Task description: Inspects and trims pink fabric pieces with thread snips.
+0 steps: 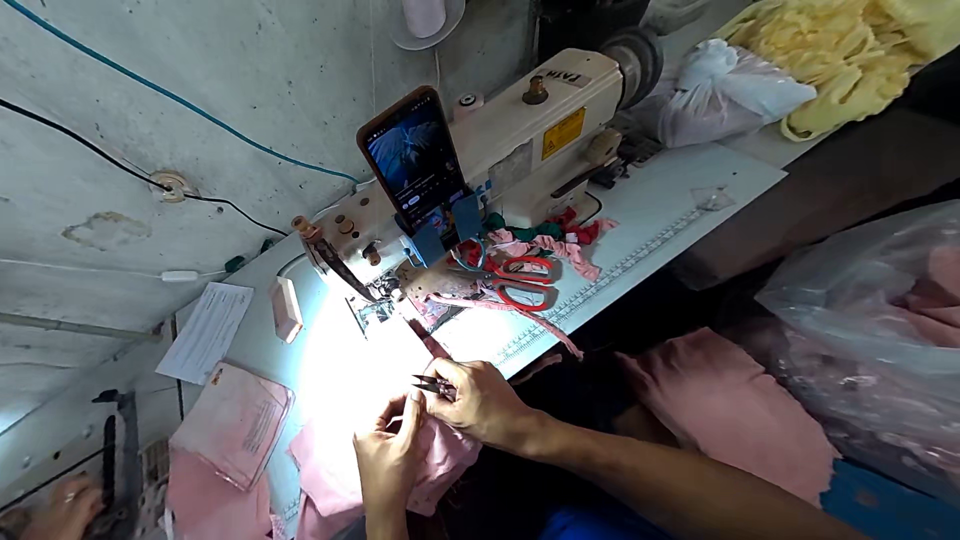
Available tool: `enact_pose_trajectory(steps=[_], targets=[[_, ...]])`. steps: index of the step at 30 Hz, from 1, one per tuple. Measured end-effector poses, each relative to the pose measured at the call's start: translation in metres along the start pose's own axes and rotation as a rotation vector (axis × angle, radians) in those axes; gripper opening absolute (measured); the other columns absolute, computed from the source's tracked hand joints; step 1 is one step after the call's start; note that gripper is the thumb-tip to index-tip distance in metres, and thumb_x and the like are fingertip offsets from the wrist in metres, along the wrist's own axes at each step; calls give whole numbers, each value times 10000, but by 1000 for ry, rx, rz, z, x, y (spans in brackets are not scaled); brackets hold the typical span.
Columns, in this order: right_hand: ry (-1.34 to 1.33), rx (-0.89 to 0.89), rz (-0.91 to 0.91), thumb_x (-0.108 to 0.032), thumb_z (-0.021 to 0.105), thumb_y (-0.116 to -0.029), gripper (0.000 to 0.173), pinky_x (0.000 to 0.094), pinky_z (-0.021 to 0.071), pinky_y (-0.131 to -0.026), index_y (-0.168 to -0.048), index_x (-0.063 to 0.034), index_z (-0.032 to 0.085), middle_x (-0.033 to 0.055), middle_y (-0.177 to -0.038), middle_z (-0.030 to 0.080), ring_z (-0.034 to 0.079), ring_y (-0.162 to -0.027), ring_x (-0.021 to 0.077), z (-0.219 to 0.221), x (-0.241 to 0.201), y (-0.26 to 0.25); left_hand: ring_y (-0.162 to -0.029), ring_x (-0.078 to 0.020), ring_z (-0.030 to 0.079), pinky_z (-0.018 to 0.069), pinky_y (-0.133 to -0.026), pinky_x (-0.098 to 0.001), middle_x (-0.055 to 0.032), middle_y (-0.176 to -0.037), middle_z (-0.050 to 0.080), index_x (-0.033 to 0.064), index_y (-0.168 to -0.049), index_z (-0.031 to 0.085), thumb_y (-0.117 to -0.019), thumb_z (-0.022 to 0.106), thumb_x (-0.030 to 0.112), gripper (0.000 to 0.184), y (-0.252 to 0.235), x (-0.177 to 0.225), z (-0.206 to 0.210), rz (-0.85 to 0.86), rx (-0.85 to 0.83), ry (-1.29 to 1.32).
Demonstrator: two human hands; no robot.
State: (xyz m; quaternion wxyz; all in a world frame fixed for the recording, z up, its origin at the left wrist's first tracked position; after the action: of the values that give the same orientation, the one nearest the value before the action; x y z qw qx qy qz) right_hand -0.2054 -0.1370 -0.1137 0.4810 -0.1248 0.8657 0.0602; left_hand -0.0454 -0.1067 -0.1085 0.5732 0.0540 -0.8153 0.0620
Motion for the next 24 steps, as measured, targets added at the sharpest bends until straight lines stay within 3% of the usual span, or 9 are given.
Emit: enact_pose_trajectory(steps=[4,8,10,13,16,20,24], targets=[[154,176,-114,-354,682,-891,250,423,521,-561,-959,-116,713,43,-730,671,671,-668,202,0,-5,3,-652,-48,700,612,-585,-236,45,-750,723,105,-874,756,-923,693,259,173,3,11,1,68,95,-178],[187,144,-179,-333,694,-887,241,415,536,-579,-1018,-134,724,26,-808,704,684,-703,185,1,-6,5,-660,-70,702,608,-592,-239,30,-763,724,94,-883,747,-912,684,228,152,1,3,-2,58,45,-133],[217,124,-224,-321,713,-863,227,419,526,-552,-995,-137,726,24,-781,697,679,-674,186,1,-5,5,-665,-70,706,614,-596,-245,28,-775,733,91,-897,755,-907,685,218,145,2,-1,-2,54,18,-126],[122,106,-123,-349,685,-883,238,434,506,-568,-920,-115,716,41,-723,664,667,-677,206,0,-2,1,-651,-48,693,607,-581,-225,43,-776,722,92,-893,749,-909,695,210,131,5,5,1,123,49,-138],[-33,62,69,-402,636,-927,309,443,511,-635,-930,-100,701,55,-737,653,655,-725,212,4,4,-2,-674,-82,707,613,-592,-242,6,-804,739,63,-920,761,-924,705,192,140,4,4,3,141,66,-70],[-115,-76,132,-418,630,-941,310,419,498,-659,-984,-120,702,41,-762,646,632,-734,184,4,8,-6,-690,-95,717,620,-607,-249,-5,-795,742,65,-898,762,-927,717,199,145,4,0,1,96,66,-44],[-89,-93,132,-428,619,-948,325,421,504,-670,-1012,-119,700,44,-777,652,636,-747,190,2,9,-5,-701,-84,725,628,-629,-249,-1,-803,749,61,-931,763,-920,725,214,158,2,0,3,56,63,-78]])
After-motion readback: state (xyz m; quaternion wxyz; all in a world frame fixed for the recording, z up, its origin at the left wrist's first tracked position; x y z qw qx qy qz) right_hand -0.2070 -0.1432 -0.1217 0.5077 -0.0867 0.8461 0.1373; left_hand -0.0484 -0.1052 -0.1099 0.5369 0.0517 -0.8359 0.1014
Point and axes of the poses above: each hand's wrist, its own y-axis away from the middle knuckle, its own z-axis out of the palm, x = y × z, the point moved 5 cm from there along -y, towards the middle knuckle
